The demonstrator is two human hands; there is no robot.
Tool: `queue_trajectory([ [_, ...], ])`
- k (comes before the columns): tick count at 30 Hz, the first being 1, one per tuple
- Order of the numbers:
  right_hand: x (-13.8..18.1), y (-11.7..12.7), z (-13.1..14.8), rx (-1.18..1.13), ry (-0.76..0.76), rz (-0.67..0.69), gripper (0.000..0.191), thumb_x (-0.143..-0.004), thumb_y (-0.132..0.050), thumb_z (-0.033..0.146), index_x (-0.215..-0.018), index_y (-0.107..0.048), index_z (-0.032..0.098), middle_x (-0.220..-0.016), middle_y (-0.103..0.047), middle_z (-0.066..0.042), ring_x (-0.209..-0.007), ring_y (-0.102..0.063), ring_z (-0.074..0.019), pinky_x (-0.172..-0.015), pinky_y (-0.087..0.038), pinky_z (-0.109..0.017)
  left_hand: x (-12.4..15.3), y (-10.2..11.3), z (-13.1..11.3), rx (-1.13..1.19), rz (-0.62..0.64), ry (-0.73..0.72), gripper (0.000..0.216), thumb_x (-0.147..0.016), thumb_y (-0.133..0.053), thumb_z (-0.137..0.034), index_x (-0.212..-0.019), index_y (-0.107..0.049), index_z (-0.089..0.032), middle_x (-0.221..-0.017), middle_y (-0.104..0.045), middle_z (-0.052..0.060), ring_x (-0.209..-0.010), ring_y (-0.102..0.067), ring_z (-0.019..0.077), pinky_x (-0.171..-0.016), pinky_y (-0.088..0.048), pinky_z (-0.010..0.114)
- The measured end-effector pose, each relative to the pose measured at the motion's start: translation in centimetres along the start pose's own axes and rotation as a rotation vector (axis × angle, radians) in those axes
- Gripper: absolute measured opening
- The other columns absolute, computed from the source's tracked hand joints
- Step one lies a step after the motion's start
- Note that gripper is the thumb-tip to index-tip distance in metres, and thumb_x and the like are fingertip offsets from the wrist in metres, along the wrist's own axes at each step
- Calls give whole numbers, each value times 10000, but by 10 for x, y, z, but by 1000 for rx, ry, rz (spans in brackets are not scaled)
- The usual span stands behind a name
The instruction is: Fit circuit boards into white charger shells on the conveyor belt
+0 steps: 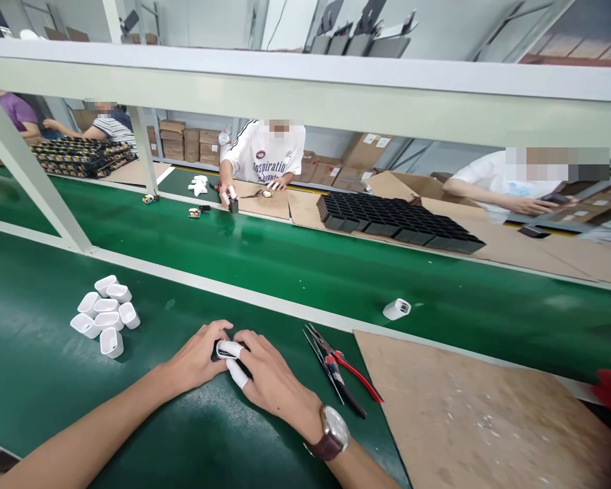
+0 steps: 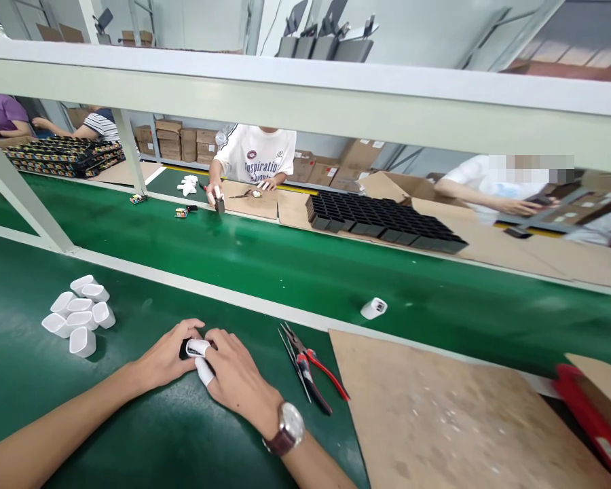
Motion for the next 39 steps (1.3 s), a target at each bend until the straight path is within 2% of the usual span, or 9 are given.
queue_trajectory([
  [5,1,10,-28,-278,-107,-259,257,-1062,-520,220,-1306,-585,267,-1086,-669,-51,-926,-665,-190,-847,-579,-349,2,10,-3,-1,20,27,721,-846,-842,-373,-1412,-401,-299,-1242,-679,55,-1166,-648,300,-984,-528,457],
  [10,4,3,-29,-294,-39,-223,303,-1069,-499,198,-1339,-594,296,-1190,-660,-69,-1044,-667,-209,-908,-570,-368,5,33,-12,-55,-3,-5,633,-779,-908,-409,-1240,-498,-268,-1217,-671,60,-1123,-682,279,-947,-570,428],
  [16,6,1,-35,-327,-50,-247,304,-1075,-485,190,-1342,-593,288,-1161,-660,-73,-1013,-663,-202,-878,-565,-369,7,39,-32,-201,9,-364,194,-998,-706,-268,-1181,-642,-272,-1166,-712,64,-1044,-696,225,-922,-563,372],
  [19,6,-3,-39,-314,-58,-252,279,-1068,-489,183,-1311,-603,261,-1155,-666,-82,-1004,-663,-201,-867,-572,-365,9,32,-33,-158,-22,-435,127,-1034,-626,-189,-1098,-704,-266,-1147,-725,72,-959,-696,195,-830,-562,327],
  [22,6,-5,-39,-283,-46,-257,276,-1056,-494,166,-1304,-595,234,-1139,-667,-90,-1024,-664,-207,-890,-580,-377,5,29,-26,34,-79,-277,54,-995,-690,-248,-1023,-736,-250,-1125,-743,82,-935,-710,208,-818,-585,339],
  [26,8,-5,-38,-259,-35,-296,183,-1038,-531,169,-1183,-626,226,-1115,-664,-86,-1014,-672,-207,-887,-587,-377,-3,31,-3,700,-250,231,232,-889,-817,-414,-931,-726,-205,-919,-735,42,-804,-716,184,-713,-633,301],
  [29,9,-6,-37,-239,-40,-306,114,-1017,-555,157,-1054,-641,222,-1153,-675,-91,-1053,-690,-215,-921,-592,-387,-7,29,4,1034,-300,437,312,-810,-888,-432,-887,-732,-173,-876,-723,26,-775,-703,151,-702,-640,256],
  [34,10,-10,-37,-237,-30,-320,148,-997,-527,118,-949,-625,219,-1102,-718,-86,-1003,-713,-216,-884,-602,-378,-10,31,7,1100,-314,456,301,-793,-913,-386,-851,-725,-159,-872,-716,29,-771,-699,129,-723,-639,228],
  [39,8,-9,-36,-260,14,-354,166,-960,-538,78,-917,-610,221,-999,-713,-58,-912,-689,-197,-816,-574,-341,-10,31,2,873,-297,362,335,-791,-903,-418,-840,-693,-161,-836,-717,31,-760,-706,165,-713,-643,295],
])
Point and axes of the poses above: each hand's wrist, its own x-axis away from the middle knuckle, its own y-axis out of the back of the hand, z = x × y, the point moved 5 cm from there along -x, towards the middle knuckle
